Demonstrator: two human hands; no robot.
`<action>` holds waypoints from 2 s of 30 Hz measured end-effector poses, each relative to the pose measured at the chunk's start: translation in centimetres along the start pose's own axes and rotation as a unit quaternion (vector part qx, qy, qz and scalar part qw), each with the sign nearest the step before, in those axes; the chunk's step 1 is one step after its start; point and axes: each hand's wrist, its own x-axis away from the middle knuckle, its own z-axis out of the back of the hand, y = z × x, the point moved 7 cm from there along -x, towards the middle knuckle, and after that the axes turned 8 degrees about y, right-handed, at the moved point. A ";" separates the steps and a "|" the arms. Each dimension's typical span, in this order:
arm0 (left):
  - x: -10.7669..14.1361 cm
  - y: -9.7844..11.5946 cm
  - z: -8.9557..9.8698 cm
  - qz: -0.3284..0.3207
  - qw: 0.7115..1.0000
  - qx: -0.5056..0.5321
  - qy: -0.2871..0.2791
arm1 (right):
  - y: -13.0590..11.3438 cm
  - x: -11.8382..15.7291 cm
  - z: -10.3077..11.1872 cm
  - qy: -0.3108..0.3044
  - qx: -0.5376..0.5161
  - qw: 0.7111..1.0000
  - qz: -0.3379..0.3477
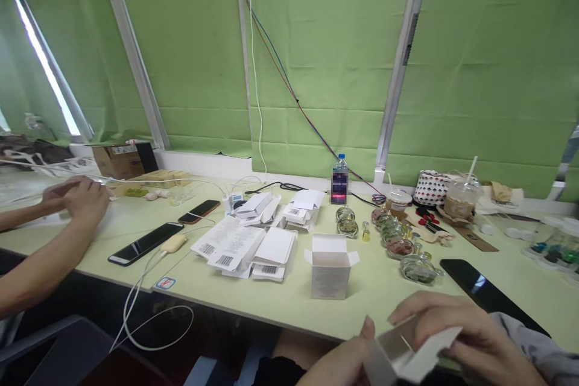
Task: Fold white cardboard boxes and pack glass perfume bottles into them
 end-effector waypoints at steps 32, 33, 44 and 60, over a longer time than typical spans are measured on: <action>-0.3 9.3 8.8 -0.420 0.834 -0.270 0.235 | 7.8 -10.4 0.0 0.319 -0.066 0.945 -0.017; -0.5 9.1 9.0 -0.419 0.838 -0.257 0.237 | 7.3 -10.5 0.0 0.315 -0.047 0.948 -0.011; -0.5 9.8 8.9 -0.402 0.843 -0.289 0.210 | 4.3 -10.8 -2.1 0.233 0.082 0.968 0.046; -0.2 10.2 8.9 -0.419 0.821 -0.336 0.191 | 5.9 -6.6 -4.9 0.084 0.274 0.933 0.217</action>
